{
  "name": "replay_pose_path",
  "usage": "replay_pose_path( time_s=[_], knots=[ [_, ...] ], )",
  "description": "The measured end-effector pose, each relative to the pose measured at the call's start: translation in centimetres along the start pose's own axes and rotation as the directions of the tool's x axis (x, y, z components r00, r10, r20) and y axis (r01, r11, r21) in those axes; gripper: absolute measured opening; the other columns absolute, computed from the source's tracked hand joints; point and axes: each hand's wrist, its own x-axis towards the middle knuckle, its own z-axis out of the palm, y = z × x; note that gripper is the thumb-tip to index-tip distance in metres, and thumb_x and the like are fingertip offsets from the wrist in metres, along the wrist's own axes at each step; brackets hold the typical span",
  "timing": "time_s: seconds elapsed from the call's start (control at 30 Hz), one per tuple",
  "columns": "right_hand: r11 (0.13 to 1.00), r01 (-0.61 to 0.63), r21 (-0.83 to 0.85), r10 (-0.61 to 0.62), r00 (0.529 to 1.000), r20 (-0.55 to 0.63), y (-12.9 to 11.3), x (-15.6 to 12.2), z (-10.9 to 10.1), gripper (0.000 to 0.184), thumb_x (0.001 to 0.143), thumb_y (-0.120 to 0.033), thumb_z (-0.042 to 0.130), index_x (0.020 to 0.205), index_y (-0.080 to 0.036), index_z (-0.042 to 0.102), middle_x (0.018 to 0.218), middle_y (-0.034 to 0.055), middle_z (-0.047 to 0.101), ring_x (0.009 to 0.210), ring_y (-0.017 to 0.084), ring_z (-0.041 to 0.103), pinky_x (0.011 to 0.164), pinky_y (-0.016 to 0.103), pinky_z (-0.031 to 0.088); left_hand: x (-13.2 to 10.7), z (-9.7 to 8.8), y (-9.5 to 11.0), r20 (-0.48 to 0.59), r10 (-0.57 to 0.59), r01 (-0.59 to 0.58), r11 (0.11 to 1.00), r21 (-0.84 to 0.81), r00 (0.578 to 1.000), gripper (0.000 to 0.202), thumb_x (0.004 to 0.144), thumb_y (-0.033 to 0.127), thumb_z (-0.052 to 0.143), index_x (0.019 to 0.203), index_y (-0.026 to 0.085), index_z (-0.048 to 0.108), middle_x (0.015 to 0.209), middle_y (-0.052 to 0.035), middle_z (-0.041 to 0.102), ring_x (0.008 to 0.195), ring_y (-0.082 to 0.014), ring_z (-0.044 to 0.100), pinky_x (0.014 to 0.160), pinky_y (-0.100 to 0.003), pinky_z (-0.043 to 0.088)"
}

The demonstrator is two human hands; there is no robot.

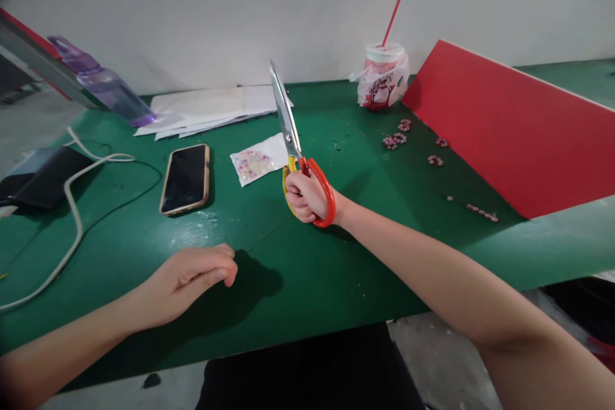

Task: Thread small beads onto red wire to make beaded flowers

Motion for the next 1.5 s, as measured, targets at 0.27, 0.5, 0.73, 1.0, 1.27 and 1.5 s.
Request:
replay_pose_path(
  time_s=[0.27,0.5,0.73,1.0,1.27,1.5],
  knots=[
    [0.998,0.025,-0.064,-0.025,1.0,-0.005,0.4,-0.1,0.2,0.03,0.081,-0.021,0.04,0.056,-0.021,0.026,0.037,-0.01,0.027,0.027,0.004,0.018,0.024,0.015,0.017,-0.1,0.8,-0.5,0.02,0.114,-0.115,0.992,0.043,0.993,0.022,0.094,0.018,0.038,0.079,0.018,0.055,0.074,-0.0002,0.061,0.073,-0.0123,0.052,0.072,-0.023,0.039],
    [0.999,0.049,0.004,-0.049,0.998,0.027,0.4,-0.4,1.6,0.031,0.082,-0.019,0.039,0.055,-0.021,0.025,0.037,-0.0095,0.027,0.027,0.004,0.018,0.025,0.015,0.017,-0.1,1.0,-0.6,0.073,0.178,-0.181,0.983,0.041,0.981,0.023,0.095,0.017,0.036,0.08,0.018,0.055,0.075,0.0,0.06,0.07,-0.0114,0.051,0.076,-0.025,0.037],
    [0.993,-0.003,0.121,-0.007,0.996,0.084,0.5,-0.6,3.4,0.027,0.082,-0.018,0.036,0.058,-0.022,0.025,0.036,-0.0102,0.024,0.027,0.004,0.015,0.025,0.015,0.016,0.2,1.2,-0.5,0.095,0.216,-0.223,0.972,0.071,0.972,0.023,0.094,0.016,0.037,0.081,0.018,0.056,0.072,-0.0002,0.061,0.068,-0.0122,0.051,0.075,-0.025,0.037],
    [0.994,-0.012,0.108,0.004,0.998,0.066,1.8,0.6,4.5,0.027,0.08,-0.017,0.036,0.056,-0.021,0.025,0.036,-0.0102,0.024,0.028,0.004,0.014,0.025,0.015,0.017,0.4,1.4,-0.2,0.127,0.255,-0.268,0.959,0.092,0.959,0.023,0.094,0.018,0.036,0.08,0.018,0.055,0.07,-0.0005,0.06,0.065,-0.013,0.048,0.076,-0.027,0.038],
    [0.996,-0.092,0.021,0.09,0.994,0.059,1.6,1.0,4.5,0.027,0.079,-0.017,0.038,0.055,-0.021,0.025,0.036,-0.0099,0.026,0.027,0.004,0.017,0.024,0.015,0.017,-0.2,0.8,-0.1,0.081,0.281,-0.28,0.96,-0.023,0.956,0.025,0.095,0.021,0.036,0.08,0.018,0.055,0.069,-0.0019,0.058,0.066,-0.0137,0.046,0.073,-0.029,0.039],
    [0.998,-0.058,-0.016,0.058,0.997,0.043,1.2,0.7,3.8,0.029,0.08,-0.017,0.038,0.054,-0.021,0.026,0.037,-0.0093,0.027,0.027,0.004,0.018,0.024,0.015,0.017,-1.0,-0.4,-0.6,-0.09,0.124,-0.138,0.976,-0.17,0.988,0.035,0.096,0.034,0.035,0.074,0.017,0.057,0.065,-0.0019,0.055,0.063,-0.0126,0.045,0.075,-0.03,0.042]
  ],
)
